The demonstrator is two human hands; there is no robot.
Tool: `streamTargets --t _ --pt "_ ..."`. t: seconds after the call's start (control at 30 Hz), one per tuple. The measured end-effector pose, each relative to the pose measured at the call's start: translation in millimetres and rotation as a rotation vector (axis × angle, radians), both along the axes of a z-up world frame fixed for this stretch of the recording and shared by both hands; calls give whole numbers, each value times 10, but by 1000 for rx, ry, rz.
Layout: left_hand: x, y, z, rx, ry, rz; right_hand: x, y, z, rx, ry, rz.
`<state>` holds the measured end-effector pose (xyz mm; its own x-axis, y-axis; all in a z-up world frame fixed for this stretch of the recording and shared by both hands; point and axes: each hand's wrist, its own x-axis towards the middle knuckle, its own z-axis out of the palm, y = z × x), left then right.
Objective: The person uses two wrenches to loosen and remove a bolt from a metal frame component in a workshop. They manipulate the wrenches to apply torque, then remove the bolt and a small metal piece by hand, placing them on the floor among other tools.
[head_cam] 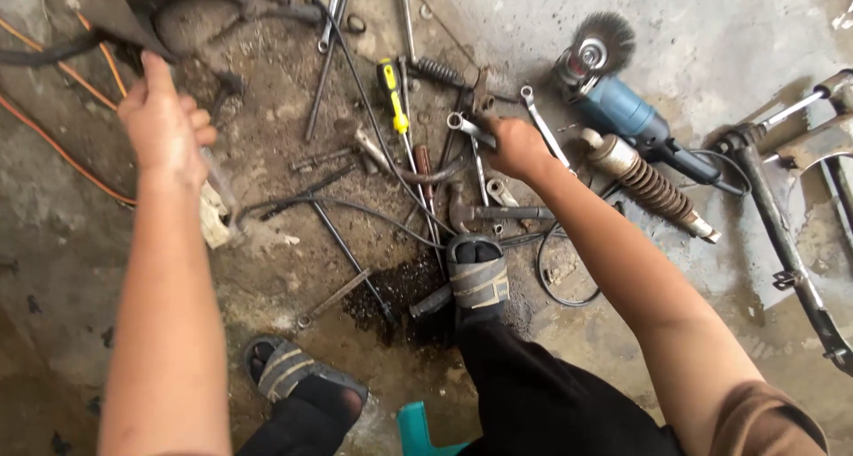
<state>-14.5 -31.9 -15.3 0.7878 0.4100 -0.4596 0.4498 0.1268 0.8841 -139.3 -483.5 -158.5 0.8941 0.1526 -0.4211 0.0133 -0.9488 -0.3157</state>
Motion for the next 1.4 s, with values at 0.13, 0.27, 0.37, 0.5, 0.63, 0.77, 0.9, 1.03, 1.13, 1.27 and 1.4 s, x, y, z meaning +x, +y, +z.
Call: streamTargets --t 0.13,0.27,0.37,0.5,0.63,0.77,0.9,1.03,1.13,1.27,1.4 --pt "-67 -210 -3 79 -119 43 12 64 726 166 157 -129" --pt "-80 -148 -105 8 -148 48 79 -147 1007 483 -39 -302" --pt "-34 -204 -127 20 -124 63 181 -124 1203 628 -117 -344" --pt "-28 -219 -167 -37 -135 105 497 365 1043 745 -160 -379" --pt "-21 -192 -103 -44 -84 93 1044 1298 1726 952 51 -566" --pt "-25 -180 -33 -76 -65 56 1268 1966 2053 1063 145 -472" --pt "-28 -167 -37 -99 -57 41 1280 2225 1630 1022 -109 -364" --pt "-51 -184 59 -103 -58 35 1263 2219 1852 872 -222 -287" --pt "-81 -236 181 -135 -16 13 1227 2309 1953 902 -136 -197" --pt "-58 -241 132 -83 -7 41 1254 2332 1746 913 -102 -244" --pt "-59 -251 168 -89 6 37 1199 2335 1860 848 -148 -164"
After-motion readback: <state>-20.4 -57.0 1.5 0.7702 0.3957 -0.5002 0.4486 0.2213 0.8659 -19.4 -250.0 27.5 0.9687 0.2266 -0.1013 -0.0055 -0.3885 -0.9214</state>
